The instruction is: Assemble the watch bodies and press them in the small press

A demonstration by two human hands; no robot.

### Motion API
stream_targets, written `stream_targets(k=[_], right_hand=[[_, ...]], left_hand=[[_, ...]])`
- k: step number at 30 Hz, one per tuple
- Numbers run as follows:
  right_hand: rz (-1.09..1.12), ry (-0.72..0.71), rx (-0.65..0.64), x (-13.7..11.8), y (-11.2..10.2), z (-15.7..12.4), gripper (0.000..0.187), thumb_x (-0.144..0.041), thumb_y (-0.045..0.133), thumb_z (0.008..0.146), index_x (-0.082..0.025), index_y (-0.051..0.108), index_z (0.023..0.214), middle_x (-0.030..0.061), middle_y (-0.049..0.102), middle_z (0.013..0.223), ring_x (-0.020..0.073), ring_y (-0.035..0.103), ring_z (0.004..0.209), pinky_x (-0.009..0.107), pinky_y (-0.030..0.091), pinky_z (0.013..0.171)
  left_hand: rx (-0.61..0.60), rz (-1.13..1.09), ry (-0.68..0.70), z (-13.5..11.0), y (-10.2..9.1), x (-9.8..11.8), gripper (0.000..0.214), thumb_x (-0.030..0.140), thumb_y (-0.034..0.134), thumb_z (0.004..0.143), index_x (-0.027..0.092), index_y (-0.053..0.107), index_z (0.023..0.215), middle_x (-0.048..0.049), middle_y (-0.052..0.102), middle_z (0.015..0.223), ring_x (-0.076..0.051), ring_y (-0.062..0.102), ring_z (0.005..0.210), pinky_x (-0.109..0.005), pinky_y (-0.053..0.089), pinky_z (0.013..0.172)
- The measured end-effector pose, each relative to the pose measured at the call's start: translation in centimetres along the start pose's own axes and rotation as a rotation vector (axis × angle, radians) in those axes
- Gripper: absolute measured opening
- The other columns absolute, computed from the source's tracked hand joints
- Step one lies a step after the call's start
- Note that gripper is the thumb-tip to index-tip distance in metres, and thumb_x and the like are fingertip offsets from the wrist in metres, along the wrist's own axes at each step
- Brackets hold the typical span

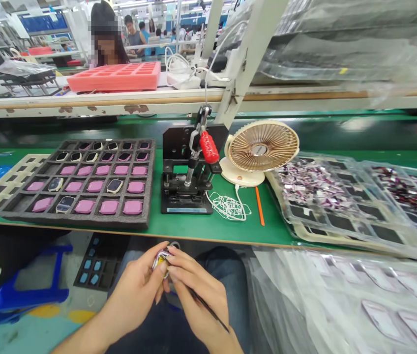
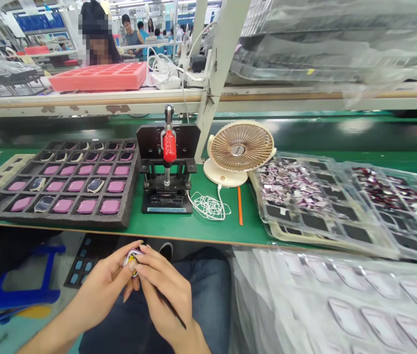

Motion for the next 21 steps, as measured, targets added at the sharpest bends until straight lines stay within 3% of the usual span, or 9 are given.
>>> stream_targets(k=[21], right_hand=[[-0.023,0.034,-0.031,0.08,0.13,-0.45,0.046,0.002,0.066,0.093,-0.029,0.076,0.125,0.0080,0.076,0.127,0.0308,0.070,0.126,0.048,0.063,0.105]], left_hand=[[-0.024,0.031,-0.015,-0.02,-0.09,-0.01,0.059,0.054,0.053,0.104,0.018,0.054,0.151,-0.0018,0.066,0.076,-0.014,0.056,0.059,-0.028,0.048,0.057]])
Point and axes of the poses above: each hand's wrist, its own z-axis towards the middle knuckle, its own y-axis out of the palm, x = y × z, the point moved 7 cm from there along z, towards the middle knuckle
